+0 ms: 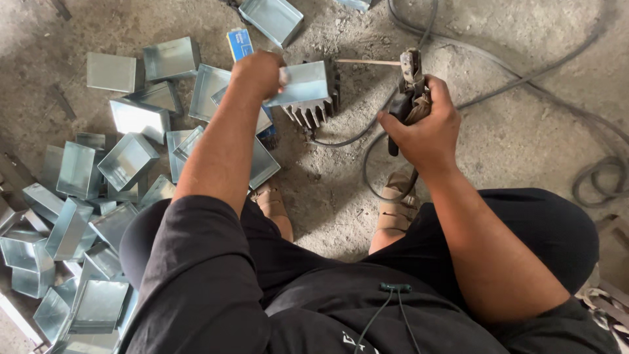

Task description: The person sits on the floor and welds small square metal boxes using a handheld welding tool. They pick up each box, place it on a metal gear, and apply the welding tool to the seams, generating bright sparks and smoke.

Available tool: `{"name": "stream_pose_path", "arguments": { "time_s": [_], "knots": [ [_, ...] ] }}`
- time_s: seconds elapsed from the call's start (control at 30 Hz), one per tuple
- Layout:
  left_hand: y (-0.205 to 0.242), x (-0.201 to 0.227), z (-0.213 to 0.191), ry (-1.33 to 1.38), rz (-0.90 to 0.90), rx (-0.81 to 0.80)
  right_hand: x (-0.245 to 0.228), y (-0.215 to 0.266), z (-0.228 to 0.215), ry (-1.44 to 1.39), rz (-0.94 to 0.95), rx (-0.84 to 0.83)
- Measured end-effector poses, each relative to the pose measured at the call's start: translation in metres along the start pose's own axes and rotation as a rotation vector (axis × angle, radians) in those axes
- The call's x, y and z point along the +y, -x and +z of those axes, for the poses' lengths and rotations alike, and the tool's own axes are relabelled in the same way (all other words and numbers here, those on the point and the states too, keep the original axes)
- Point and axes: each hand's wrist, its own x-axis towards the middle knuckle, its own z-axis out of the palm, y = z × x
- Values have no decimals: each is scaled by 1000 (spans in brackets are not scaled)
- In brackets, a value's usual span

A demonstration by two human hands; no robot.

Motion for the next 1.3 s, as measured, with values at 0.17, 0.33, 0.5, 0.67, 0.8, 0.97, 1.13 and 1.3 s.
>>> {"name": "stream_pose_path", "arguments": {
  "time_s": [0.17,0.33,0.5,0.67,0.8,0.97,1.13,1.3],
  "knots": [
    [-2,-16,9,18,-25,65,1,7,-2,44,-42,-73],
    [-7,-9,14,101,-17,104,5,11,1,31,-175,-60],
    [-6,-2,15,-16,-7,121,3,6,1,-2,-105,-86],
    [-9,4,12,-15,-70,107,-2,9,2,19,-193,-73],
    [-9,4,12,-14,-70,139,-4,12,4,31,-191,-58],
    [-11,3,14,-29,-59,155,1,11,4,30,-151,-70],
    [-14,2,16,-45,-67,154,4,11,6,61,-182,-48],
    [-12,3,14,-38,-58,155,5,10,6,60,-141,-67]
  ]
}}
